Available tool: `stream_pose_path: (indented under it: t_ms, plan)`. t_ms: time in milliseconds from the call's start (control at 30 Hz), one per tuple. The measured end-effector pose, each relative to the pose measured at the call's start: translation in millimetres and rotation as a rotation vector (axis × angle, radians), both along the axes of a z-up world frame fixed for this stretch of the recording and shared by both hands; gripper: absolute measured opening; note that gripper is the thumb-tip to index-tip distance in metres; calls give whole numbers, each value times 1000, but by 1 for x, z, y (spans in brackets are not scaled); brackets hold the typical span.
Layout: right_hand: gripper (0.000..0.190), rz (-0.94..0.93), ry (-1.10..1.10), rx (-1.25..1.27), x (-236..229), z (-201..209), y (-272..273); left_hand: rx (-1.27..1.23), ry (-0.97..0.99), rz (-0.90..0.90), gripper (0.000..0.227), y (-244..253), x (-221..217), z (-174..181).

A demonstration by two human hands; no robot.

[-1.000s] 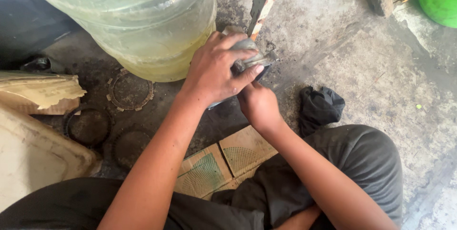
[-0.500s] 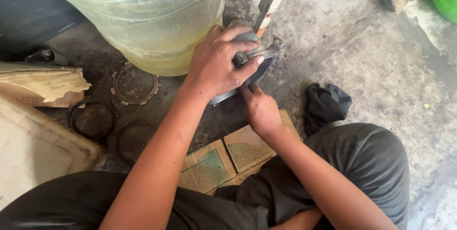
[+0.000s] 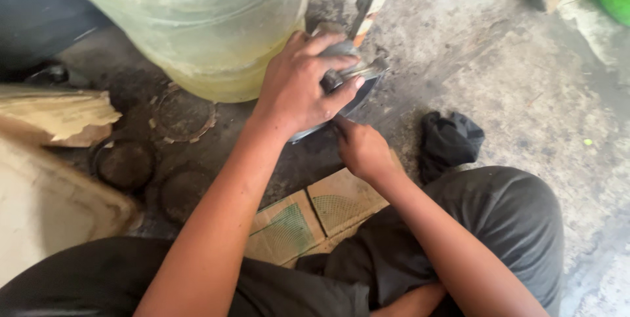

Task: The person cleans a metal automotive housing with a black cloth, wiping the interior and exterior surfaces while sitting near a large plastic container of cleaning liquid.

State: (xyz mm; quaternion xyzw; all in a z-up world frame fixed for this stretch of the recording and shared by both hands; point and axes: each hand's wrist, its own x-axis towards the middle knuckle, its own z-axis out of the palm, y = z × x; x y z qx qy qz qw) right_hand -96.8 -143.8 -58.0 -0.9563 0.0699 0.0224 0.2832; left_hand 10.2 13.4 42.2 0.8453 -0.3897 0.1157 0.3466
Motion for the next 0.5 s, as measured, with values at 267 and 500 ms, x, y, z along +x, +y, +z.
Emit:
stream_pose_path:
  t_ms: [267,500]
  plan:
    - [55,108,73,53,-9,-5,-12,74,121,-38,40,2,3,5]
    - [36,168,229,-220,29,-18,-26,75,-84,-46,36,-15,-2,7]
